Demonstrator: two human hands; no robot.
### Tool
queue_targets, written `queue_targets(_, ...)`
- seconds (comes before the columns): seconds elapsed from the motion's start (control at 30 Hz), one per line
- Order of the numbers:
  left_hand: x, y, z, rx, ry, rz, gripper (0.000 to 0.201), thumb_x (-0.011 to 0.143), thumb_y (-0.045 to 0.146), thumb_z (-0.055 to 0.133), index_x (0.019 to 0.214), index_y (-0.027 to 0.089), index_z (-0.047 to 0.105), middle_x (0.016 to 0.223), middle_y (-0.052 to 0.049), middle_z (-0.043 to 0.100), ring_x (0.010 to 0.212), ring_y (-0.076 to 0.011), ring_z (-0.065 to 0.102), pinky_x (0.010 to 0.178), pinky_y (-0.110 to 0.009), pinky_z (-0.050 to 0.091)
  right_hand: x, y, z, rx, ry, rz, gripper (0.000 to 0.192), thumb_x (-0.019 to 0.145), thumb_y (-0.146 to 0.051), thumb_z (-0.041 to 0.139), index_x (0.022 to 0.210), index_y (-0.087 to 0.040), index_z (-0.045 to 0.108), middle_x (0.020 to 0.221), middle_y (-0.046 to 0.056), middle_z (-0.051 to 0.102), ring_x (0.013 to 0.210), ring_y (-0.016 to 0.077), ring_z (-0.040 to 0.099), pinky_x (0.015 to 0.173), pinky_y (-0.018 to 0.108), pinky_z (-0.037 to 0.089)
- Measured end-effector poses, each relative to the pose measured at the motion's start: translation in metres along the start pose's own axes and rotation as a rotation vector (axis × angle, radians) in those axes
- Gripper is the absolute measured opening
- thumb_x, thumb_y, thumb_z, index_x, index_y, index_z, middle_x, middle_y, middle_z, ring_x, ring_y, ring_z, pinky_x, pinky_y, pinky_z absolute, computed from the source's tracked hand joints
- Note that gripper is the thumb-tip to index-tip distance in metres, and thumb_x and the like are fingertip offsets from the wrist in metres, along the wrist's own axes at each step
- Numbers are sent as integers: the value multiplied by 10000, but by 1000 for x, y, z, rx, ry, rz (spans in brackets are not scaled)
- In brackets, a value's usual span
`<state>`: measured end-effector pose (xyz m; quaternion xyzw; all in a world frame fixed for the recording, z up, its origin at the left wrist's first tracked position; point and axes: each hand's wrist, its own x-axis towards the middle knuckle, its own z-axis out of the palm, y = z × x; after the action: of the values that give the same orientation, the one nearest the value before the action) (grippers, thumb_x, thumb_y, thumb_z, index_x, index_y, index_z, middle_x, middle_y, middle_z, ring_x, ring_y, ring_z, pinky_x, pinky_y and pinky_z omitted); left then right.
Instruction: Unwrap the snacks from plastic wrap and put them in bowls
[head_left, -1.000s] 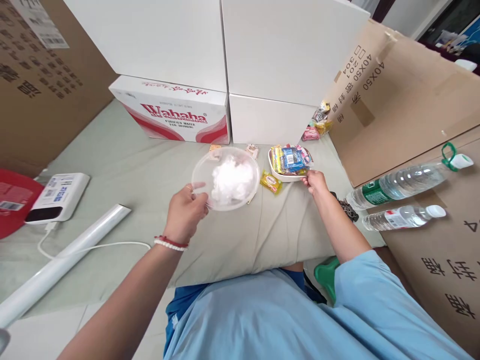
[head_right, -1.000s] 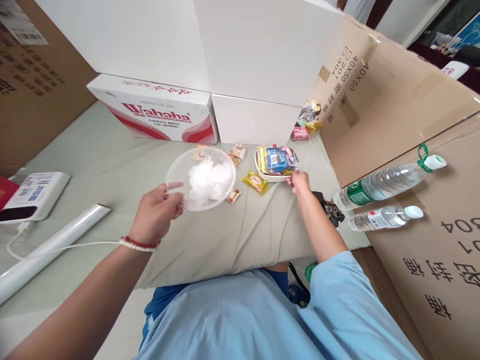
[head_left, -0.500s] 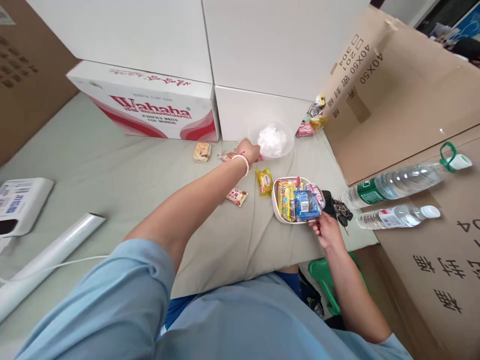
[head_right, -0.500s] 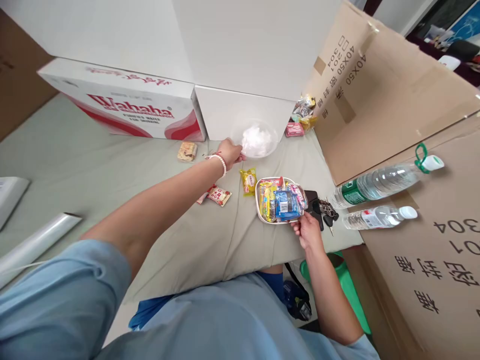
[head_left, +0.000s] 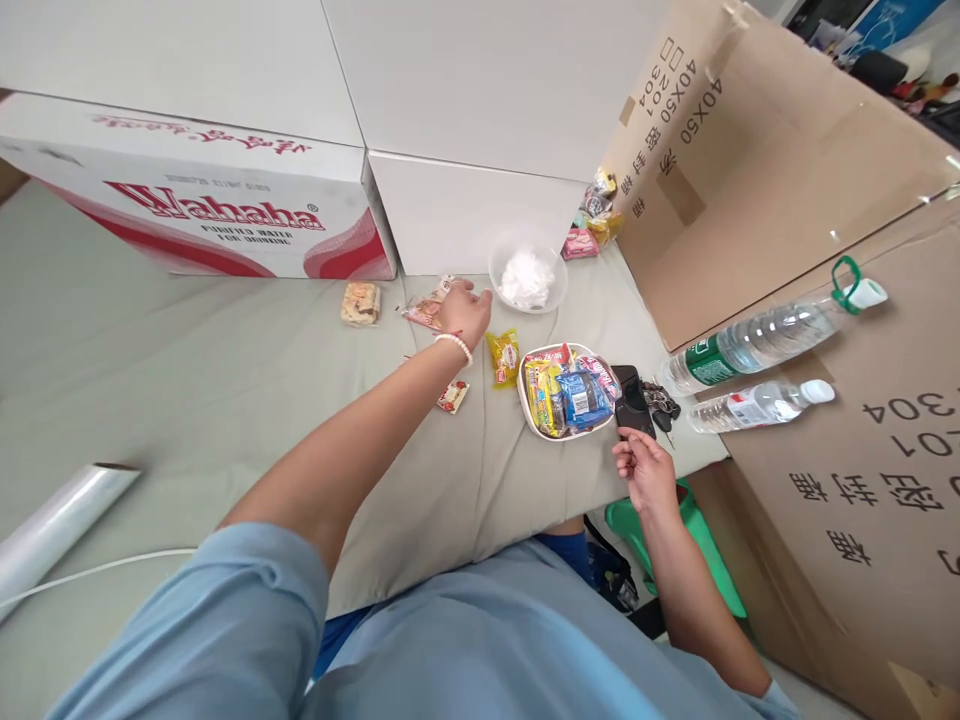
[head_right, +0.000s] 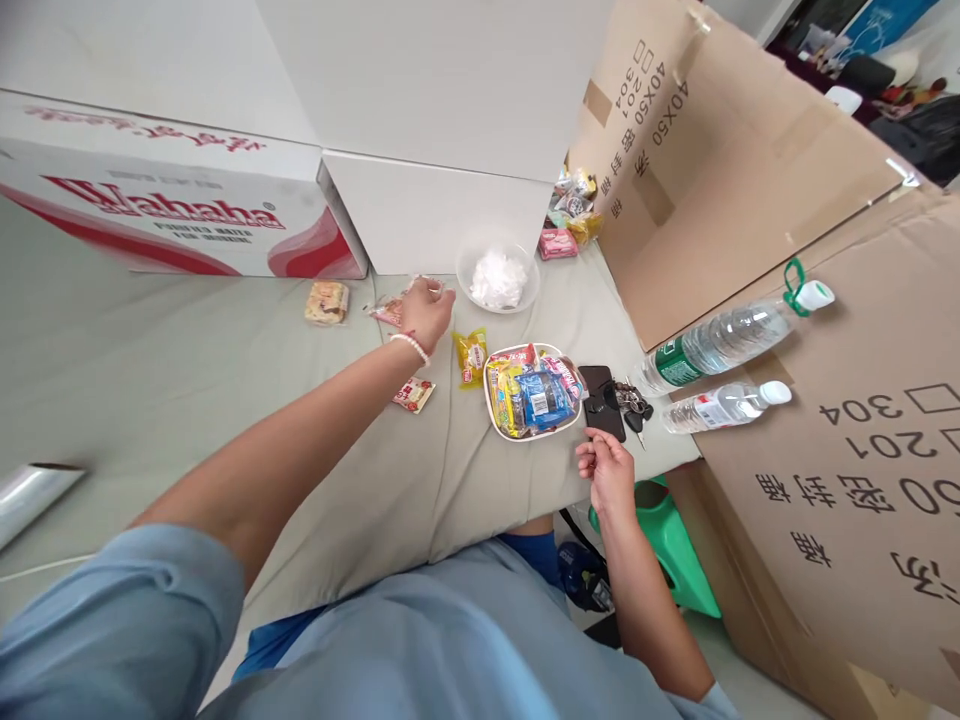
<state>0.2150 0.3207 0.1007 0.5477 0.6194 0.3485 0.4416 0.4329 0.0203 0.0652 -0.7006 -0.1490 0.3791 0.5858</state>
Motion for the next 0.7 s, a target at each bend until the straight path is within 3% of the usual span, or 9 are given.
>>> queue_targets(0.03, -13, -7, -11, 104, 56, 165, 249, 958, 250, 541, 1146, 113, 629, 993, -99, 725, 960, -204, 675, 909, -337, 502, -3, 3, -2, -13, 14, -26, 463, 675, -476, 813, 988, -158, 687, 630, -15, 653, 428, 74, 476, 374, 174, 337)
queue_targets(0.07, -30, -14, -22, 131, 50, 230, 227, 952, 243, 510, 1090, 138, 657, 993, -79, 730, 958, -193, 668, 936, -340, 493, -6, 5, -3, -27, 23, -54, 447, 696, -482, 804, 988, -164, 688, 617, -32, 625, 418, 67, 445, 371, 176, 308)
queue_targets(0.17, -90, -48, -54, 170, 29, 268, 232, 929, 304, 513, 993, 171, 693, 896, -56, 745, 821, -192, 663, 871, -352, 520, -14, 5, -3, -84, 42, -153, 404, 775, -498, 765, 1011, -179, 690, 617, -57, 570, 420, 62, 391, 388, 191, 272)
queue_targets(0.23, -135, -77, -74, 225, -64, 310, 271, 920, 374, 524, 964, 186, 715, 861, -54, 765, 760, -200, 674, 825, -353, 541, -21, 0, -1, -160, 31, -244, 370, 832, -494, 735, 1036, -188, 694, 647, -50, 577, 450, 74, 410, 418, 203, 309)
queue_targets(0.33, -197, -120, -108, 256, -98, 299, 352, 951, 420, 461, 1048, 201, 719, 875, -50, 790, 747, -202, 714, 799, -346, 573, -36, -9, 9, -389, -82, -424, 299, 912, -464, 688, 1059, -205, 716, 711, -18, 631, 540, 115, 512, 498, 233, 418)
queue_targets(0.4, -229, -144, -131, 266, -87, 272, 354, 959, 427, 446, 1056, 220, 715, 883, -45, 793, 758, -206, 736, 774, -336, 592, -50, -13, 24, -541, -258, -565, 237, 964, -419, 642, 1055, -218, 729, 771, 8, 682, 623, 146, 591, 577, 261, 489)
queue_targets(0.57, -278, -181, -172, 364, 66, 184, 310, 962, 426, 466, 1035, 243, 706, 949, -51, 795, 827, -228, 756, 791, -344, 612, -75, -5, 97, -757, -909, -918, 254, 1039, -250, 493, 1129, -231, 729, 927, 54, 731, 832, 183, 680, 758, 308, 561)
queue_targets(0.63, -288, -189, -175, 380, 74, 192, 294, 970, 411, 466, 1018, 244, 703, 943, -53, 789, 859, -234, 757, 800, -350, 615, -71, 2, 137, -856, -970, -1016, 287, 1035, -217, 467, 1158, -218, 726, 975, 78, 731, 912, 215, 674, 825, 348, 568)
queue_targets(0.7, -292, -193, -173, 392, 79, 244, 282, 980, 383, 454, 1003, 243, 698, 916, -58, 775, 846, -232, 748, 787, -356, 614, -58, 6, 179, -948, -882, -1077, 316, 1015, -193, 475, 1225, -194, 711, 1118, 120, 724, 1055, 266, 637, 948, 420, 550)
